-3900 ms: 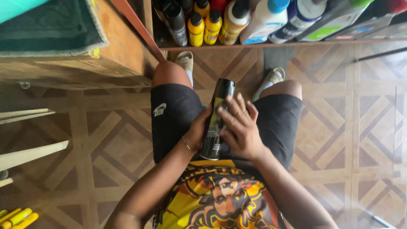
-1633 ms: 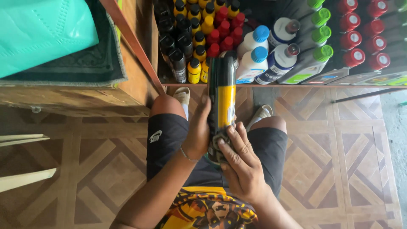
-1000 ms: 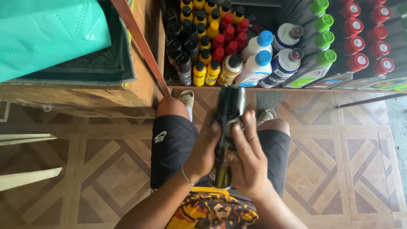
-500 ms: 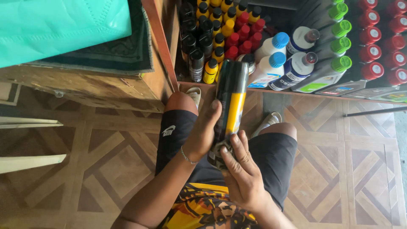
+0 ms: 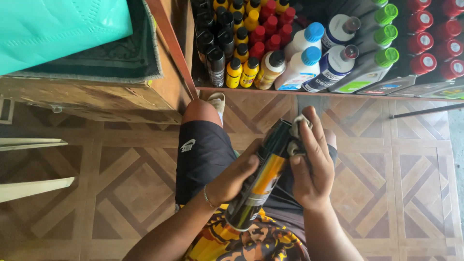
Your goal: Cleaning and wiping down various motorcycle maintenance spray cans.
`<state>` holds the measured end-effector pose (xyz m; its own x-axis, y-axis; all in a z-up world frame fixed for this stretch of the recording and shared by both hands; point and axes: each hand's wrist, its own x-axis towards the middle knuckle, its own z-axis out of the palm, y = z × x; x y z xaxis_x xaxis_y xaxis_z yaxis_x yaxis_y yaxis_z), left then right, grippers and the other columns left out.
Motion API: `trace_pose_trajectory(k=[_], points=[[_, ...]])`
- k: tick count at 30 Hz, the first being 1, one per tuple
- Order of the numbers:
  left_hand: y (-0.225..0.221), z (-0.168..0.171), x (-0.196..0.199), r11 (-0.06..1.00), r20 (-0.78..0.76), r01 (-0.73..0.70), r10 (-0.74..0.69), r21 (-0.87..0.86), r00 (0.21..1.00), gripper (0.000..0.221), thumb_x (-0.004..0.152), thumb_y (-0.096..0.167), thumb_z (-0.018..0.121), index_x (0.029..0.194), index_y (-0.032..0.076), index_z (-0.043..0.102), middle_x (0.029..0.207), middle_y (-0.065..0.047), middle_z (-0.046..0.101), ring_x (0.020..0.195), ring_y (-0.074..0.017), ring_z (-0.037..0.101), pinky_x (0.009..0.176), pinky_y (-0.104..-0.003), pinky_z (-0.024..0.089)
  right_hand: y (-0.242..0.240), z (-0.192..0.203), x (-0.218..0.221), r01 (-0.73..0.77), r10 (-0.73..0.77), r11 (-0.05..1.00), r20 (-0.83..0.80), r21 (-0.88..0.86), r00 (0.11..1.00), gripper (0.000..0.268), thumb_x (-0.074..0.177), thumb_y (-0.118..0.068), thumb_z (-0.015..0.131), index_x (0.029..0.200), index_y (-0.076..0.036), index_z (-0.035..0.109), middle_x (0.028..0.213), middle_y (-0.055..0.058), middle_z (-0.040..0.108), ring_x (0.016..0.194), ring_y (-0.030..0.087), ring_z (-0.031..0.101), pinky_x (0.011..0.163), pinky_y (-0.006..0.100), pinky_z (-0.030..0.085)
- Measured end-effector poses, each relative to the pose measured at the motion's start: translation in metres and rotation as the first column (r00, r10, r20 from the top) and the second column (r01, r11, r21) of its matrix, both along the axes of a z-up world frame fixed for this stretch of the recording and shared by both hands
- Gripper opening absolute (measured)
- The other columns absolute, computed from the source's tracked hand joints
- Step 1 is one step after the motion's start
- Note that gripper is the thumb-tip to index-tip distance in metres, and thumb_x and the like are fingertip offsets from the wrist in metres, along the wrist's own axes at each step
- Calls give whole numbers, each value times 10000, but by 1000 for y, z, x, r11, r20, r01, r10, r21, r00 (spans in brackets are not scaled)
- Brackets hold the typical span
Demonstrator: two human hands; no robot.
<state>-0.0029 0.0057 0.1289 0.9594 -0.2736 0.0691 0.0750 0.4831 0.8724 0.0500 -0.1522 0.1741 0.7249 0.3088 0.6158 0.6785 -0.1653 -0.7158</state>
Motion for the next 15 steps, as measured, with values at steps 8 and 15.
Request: trace_pose_trajectory(k=[8, 15], points=[[14, -24, -8, 616, -8, 317, -465, -721, 885, 613, 1078, 559, 422, 1391, 53, 571, 972, -231, 700, 713, -274, 680, 621, -315, 543, 1, -14, 14, -54, 179, 882, -226, 468, 957, 545, 1031, -163, 511, 1472, 138, 398, 1505, 379, 450, 1407, 516, 483, 1227, 632, 389], [-6, -14, -28, 732, -409, -60, -309, -679, 859, 741, 1005, 536, 473, 1288, -143, 564, 743, -384, 641, 596, -443, 705, 534, -476, 621, -2, 3, 4, -172, 240, 930, -182, 325, 954, 698, 956, -333, 632, 1416, 151, 426, 1399, 389, 472, 1359, 621, 505, 1184, 701, 399]])
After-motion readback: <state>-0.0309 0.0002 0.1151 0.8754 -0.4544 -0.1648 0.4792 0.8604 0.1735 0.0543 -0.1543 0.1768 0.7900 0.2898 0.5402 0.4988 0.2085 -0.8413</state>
